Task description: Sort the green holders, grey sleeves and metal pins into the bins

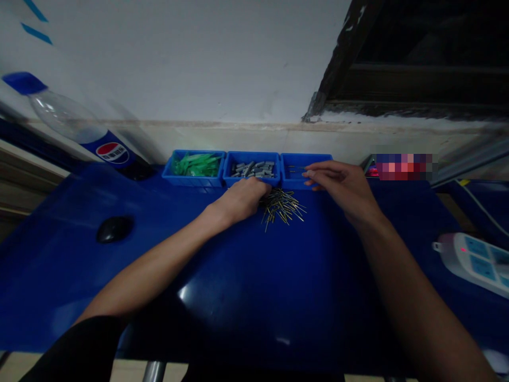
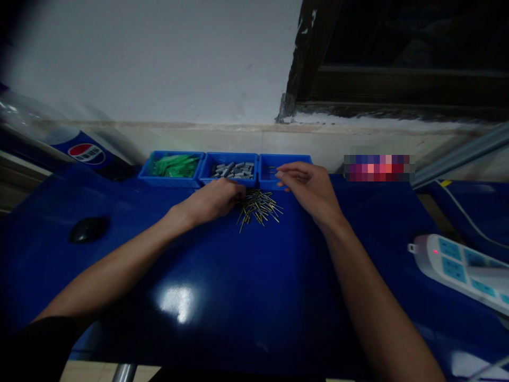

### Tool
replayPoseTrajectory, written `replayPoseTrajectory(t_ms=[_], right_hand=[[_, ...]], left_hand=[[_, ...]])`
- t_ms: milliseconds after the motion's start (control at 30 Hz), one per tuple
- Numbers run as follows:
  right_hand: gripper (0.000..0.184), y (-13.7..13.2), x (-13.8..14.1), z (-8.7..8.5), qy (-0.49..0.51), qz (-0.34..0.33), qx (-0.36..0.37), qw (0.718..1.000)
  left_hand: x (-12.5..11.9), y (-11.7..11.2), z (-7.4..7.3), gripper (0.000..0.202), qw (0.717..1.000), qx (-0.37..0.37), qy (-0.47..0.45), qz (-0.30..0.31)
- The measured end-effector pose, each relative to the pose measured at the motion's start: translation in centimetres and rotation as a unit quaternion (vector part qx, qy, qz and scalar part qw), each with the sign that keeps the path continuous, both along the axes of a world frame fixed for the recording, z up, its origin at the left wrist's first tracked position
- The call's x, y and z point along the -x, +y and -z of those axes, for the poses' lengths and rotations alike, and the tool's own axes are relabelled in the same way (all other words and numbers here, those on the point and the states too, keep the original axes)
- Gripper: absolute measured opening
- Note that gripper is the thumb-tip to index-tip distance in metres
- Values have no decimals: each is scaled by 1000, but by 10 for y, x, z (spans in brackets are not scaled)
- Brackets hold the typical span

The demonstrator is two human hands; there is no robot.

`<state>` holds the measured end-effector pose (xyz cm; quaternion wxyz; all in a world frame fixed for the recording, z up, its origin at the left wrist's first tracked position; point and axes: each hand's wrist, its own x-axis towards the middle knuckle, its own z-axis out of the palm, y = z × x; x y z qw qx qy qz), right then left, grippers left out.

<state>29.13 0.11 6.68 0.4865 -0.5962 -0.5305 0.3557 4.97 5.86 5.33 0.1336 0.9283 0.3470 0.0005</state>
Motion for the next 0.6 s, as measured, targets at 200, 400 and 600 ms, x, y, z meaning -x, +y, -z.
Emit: replayPoseTrajectory(t_ms=[200,400,600], right_hand=[[12,0,2,0,0,-20,5,1000],[16,1,2,4,-6,-33,3,999],[27,1,1,9,1,-86,25,996]], left_hand=[[1,1,-3,38,1000,-19,-24,-5],[5,5,-12,41,996,-25,-79,-15],[2,3,-19,27,959,36,-280,-8]])
